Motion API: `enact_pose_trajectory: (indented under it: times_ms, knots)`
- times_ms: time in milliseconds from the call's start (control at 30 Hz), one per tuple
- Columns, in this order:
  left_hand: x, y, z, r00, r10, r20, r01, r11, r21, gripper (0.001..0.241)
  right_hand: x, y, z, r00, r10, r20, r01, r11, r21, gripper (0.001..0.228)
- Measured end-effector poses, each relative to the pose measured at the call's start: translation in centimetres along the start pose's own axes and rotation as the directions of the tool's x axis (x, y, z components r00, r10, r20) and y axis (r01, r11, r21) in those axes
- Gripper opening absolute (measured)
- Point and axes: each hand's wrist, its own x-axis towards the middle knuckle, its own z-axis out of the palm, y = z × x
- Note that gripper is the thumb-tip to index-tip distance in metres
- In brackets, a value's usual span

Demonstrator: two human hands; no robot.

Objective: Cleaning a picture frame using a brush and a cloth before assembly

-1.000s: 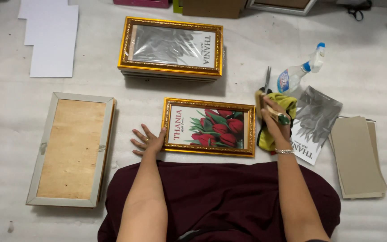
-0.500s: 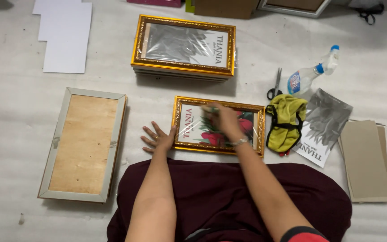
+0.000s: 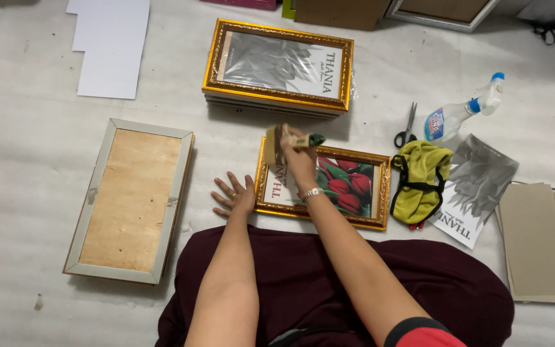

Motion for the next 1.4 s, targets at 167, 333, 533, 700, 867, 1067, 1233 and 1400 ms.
enact_pose_trajectory:
  times_ms: [167,333,533,700,867,1067,1233,1400]
  knots:
    - [0.4,-0.3,0.3,1.000,0.023,0.007,-0.022,0.999,-0.037,0.084,-0.2,12.2,-1.1,0.996,-0.093,-0.002,0.090,0.975,-0.201,0.037]
    - [-1.0,0.4,-0.7,1.000,0.013,0.010,-0.012,1.000,-0.022,0.083,-7.3,4.7,-5.6,0.950,0.149,0.273,0.040,0.812,-0.583,0.051]
    - [-1.5,0.5,-1.2,1.000,0.020,0.007,-0.020,0.999,-0.038,0.082,-6.3,1.7,-5.9,0.929,0.064,0.365,0.039,0.963,-0.268,0.043]
    - [-0.7,0.1,-0.5,1.000,0.026,-0.003,-0.026,0.999,-0.043,0.081,-3.8,6.6,-8.2,0.742,-0.339,0.578,0.486,0.866,-0.117,0.039]
    - [-0.7,0.0,-0.3,1.000,0.021,-0.020,-0.022,0.999,-0.031,0.082,-3.2,7.9,-20.1,0.888,-0.103,0.448,0.250,0.926,-0.283,0.027]
    - [-0.4,-0.1,-0.1,0.998,0.040,-0.039,-0.041,0.999,-0.019,0.087,0.3,9.8,-31.1,0.954,0.124,-0.273,-0.293,0.579,-0.761,0.047]
    - [-0.6,-0.1,0.0,0.998,0.037,-0.044,-0.038,0.999,-0.011,0.087,-3.0,1.9,-21.5,0.989,0.135,-0.060,-0.148,0.890,-0.431,0.043]
    - [-0.6,-0.1,-0.1,0.999,0.032,-0.041,-0.033,0.999,-0.006,0.087,-4.7,-2.2,-7.7,0.970,0.216,0.108,-0.196,0.965,-0.174,0.052]
